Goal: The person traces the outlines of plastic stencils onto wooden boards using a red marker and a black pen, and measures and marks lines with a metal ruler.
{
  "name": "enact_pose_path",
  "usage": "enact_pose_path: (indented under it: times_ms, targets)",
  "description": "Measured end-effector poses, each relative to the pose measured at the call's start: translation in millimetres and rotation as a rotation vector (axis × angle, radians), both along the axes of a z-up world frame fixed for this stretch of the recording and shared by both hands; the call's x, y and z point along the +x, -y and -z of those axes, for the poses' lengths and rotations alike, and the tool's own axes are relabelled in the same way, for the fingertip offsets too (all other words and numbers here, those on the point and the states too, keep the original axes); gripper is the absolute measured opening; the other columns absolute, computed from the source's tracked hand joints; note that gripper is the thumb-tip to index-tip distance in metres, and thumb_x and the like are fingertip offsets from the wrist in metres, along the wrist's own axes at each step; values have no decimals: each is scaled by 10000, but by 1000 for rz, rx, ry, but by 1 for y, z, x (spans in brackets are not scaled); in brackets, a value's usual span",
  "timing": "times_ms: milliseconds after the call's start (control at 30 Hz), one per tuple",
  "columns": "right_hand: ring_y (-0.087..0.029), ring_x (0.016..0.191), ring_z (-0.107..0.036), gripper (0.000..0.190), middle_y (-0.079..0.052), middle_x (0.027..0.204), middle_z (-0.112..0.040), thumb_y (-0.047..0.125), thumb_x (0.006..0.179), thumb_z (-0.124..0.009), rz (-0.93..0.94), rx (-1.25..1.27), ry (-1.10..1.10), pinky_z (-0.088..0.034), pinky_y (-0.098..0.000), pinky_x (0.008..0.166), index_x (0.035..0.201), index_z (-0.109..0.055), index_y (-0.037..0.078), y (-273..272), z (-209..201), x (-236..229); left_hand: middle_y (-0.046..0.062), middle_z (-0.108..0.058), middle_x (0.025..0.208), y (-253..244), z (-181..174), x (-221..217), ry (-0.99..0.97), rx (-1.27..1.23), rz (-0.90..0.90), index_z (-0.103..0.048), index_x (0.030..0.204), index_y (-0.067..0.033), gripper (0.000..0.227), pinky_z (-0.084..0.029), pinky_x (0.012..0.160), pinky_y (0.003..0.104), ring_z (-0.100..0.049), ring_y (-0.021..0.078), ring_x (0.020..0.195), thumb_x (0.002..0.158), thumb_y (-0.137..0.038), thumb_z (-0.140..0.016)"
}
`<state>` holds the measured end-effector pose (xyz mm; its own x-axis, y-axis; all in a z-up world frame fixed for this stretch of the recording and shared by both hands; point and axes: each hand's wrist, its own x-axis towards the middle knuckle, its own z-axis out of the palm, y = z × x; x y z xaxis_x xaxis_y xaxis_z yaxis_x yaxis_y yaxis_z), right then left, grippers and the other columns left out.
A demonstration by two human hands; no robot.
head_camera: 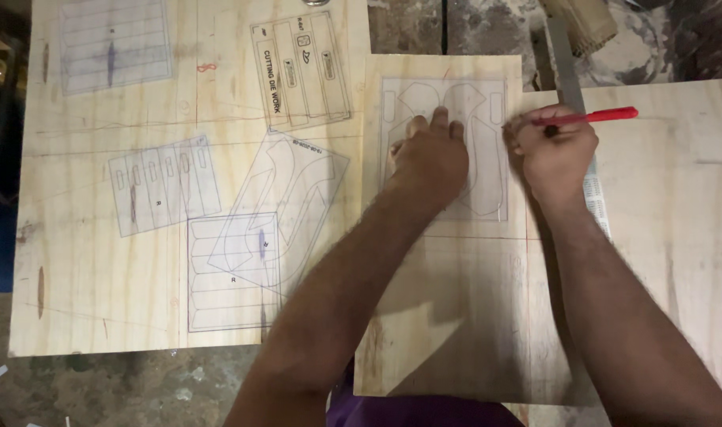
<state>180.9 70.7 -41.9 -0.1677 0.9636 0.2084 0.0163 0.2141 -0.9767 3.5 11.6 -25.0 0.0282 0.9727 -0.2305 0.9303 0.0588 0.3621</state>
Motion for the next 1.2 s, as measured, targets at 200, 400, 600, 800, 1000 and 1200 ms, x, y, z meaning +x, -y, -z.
enact_pose_path:
  times_ms: [200, 400, 600, 800, 1000, 1200]
  targets:
    - [-153, 751, -649, 55, -147, 921, -689, -122, 1000, -601, 98, 105, 15, -525, -290, 665, 1015, -592, -69, -3, 14, 5, 161, -263, 1649, 1, -9, -1, 4, -67, 10, -419, 1506, -71, 504, -517, 898, 676, -402, 434, 1350, 1034, -247, -441]
    - [-167, 745, -644, 84, -143, 899, -664, -105, 1001, -624, 100, 42, -55, -512, -315, 648, 1009, -554, -61, -7, 24, 9, 214, -204, 1645, 1, -13, -2, -97, -84, 92, -329, 1543, -17, 695, -529, 905, 619, -388, 465, 1334, 927, -216, -579]
    - [-179, 779, -646, 91, -158, 910, -672, -134, 1026, -602, 53, 108, -62, -572, -322, 718, 1038, -541, -67, -5, 23, 3, 181, -230, 1650, 1, -14, -3, -27, -88, 46, -382, 1528, -49, 581, -507, 937, 655, -387, 445, 1364, 999, -236, -529]
    - [-194, 696, -629, 133, -147, 835, -632, -168, 981, -570, 157, -46, -189, -491, -308, 601, 929, -538, -49, 4, -5, 1, 148, -260, 1656, 2, -14, -3, 1, -63, -2, -420, 1520, -84, 532, -523, 925, 642, -405, 423, 1371, 1018, -246, -494]
    - [-173, 676, -546, 173, -137, 816, -569, -228, 947, -532, 100, -231, -379, -446, -306, 591, 894, -518, -64, 61, -27, 0, 150, -246, 1660, -1, -8, -1, -59, -67, 29, -395, 1538, -83, 581, -537, 880, 654, -406, 432, 1356, 997, -248, -529]
    - [-174, 694, -618, 148, -160, 857, -656, -174, 913, -574, 212, -330, -183, -508, -290, 597, 979, -550, -44, 114, -42, 2, 165, -244, 1652, 1, -14, -4, -60, -57, 47, -380, 1540, -54, 592, -534, 903, 646, -411, 433, 1344, 997, -233, -530]
